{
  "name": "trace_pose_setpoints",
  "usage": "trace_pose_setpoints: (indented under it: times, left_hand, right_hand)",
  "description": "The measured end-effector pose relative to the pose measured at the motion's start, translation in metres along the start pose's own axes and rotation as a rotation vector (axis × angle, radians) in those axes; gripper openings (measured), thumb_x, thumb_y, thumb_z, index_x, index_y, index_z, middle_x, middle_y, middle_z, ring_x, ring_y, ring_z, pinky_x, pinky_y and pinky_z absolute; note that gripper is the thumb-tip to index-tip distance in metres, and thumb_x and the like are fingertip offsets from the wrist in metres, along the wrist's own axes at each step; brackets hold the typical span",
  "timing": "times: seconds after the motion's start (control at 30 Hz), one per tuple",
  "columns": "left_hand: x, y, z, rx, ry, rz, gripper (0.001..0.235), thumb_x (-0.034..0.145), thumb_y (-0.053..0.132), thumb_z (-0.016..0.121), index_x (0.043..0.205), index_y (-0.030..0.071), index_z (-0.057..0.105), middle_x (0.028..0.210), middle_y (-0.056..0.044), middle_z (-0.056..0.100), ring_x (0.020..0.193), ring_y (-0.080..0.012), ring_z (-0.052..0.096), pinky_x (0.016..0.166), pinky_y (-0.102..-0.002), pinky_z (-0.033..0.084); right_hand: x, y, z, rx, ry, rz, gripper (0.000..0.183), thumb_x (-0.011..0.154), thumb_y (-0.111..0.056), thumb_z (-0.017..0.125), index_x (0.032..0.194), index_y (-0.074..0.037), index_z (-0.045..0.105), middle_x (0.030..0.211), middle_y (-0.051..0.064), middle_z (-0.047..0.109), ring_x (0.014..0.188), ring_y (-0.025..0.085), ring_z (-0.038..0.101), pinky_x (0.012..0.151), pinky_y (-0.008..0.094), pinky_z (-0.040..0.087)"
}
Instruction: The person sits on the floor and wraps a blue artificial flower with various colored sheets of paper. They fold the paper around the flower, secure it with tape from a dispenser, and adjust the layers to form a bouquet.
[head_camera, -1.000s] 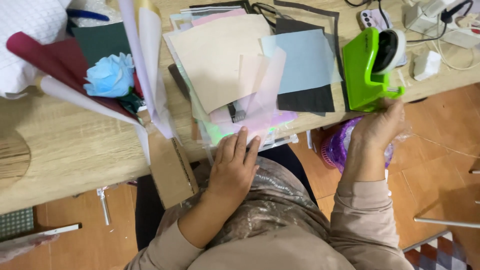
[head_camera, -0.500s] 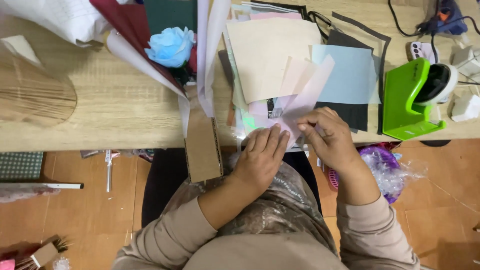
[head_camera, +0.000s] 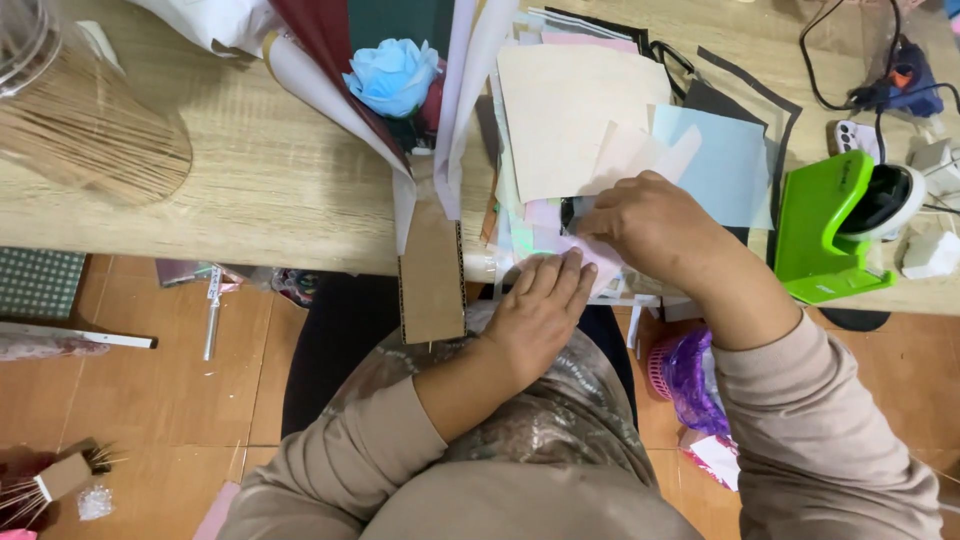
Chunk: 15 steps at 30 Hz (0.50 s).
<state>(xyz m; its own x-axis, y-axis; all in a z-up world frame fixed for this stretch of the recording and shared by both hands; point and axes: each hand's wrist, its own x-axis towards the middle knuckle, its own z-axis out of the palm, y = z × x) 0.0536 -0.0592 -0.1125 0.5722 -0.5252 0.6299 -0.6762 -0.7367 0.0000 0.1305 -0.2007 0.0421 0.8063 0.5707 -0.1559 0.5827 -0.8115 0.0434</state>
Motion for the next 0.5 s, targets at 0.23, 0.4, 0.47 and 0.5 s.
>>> trace_pose_setpoints:
  times: [0.23, 0.4, 0.47, 0.5]
  left_hand:
    - [0.001, -0.002, -0.003, 0.018, -0.017, 0.017, 0.049, 0.096, 0.016, 0.061, 0.142, 0.000, 0.055, 0.133, -0.027, 0.056, 0.117, -0.0387, 0.053, 0.101, -0.048, 0.041]
    - [0.003, -0.002, -0.006, 0.003, 0.026, 0.004, 0.044, 0.097, 0.013, 0.059, 0.139, -0.001, 0.057, 0.129, -0.027, 0.058, 0.115, -0.0393, 0.055, 0.101, -0.049, 0.042]
    - [0.003, -0.002, -0.005, -0.001, 0.036, 0.006, 0.043, 0.098, 0.013, 0.058, 0.138, 0.000, 0.057, 0.130, -0.027, 0.058, 0.115, -0.0392, 0.055, 0.101, -0.048, 0.043]
    - [0.002, -0.002, -0.005, -0.007, 0.046, 0.006, 0.041, 0.099, 0.013, 0.058, 0.138, 0.000, 0.058, 0.130, -0.027, 0.058, 0.114, -0.0390, 0.055, 0.101, -0.048, 0.043]
  right_hand:
    - [0.012, 0.024, 0.031, -0.189, 0.061, -0.037, 0.011, 0.091, -0.023, 0.071, 0.093, -0.027, 0.082, 0.079, -0.005, 0.076, 0.081, 0.013, 0.066, 0.086, 0.029, 0.047]
    - [0.014, 0.035, 0.053, -0.282, 0.134, -0.049, 0.007, 0.090, -0.030, 0.073, 0.088, -0.027, 0.079, 0.080, -0.008, 0.074, 0.081, 0.011, 0.065, 0.084, 0.027, 0.045]
    - [0.016, 0.037, 0.062, -0.314, 0.160, -0.036, 0.007, 0.089, -0.033, 0.074, 0.088, -0.027, 0.079, 0.078, -0.009, 0.074, 0.080, 0.011, 0.065, 0.084, 0.027, 0.045]
    - [0.016, 0.037, 0.067, -0.345, 0.183, -0.025, 0.008, 0.088, -0.035, 0.075, 0.088, -0.027, 0.078, 0.076, -0.009, 0.073, 0.079, 0.011, 0.064, 0.084, 0.028, 0.045]
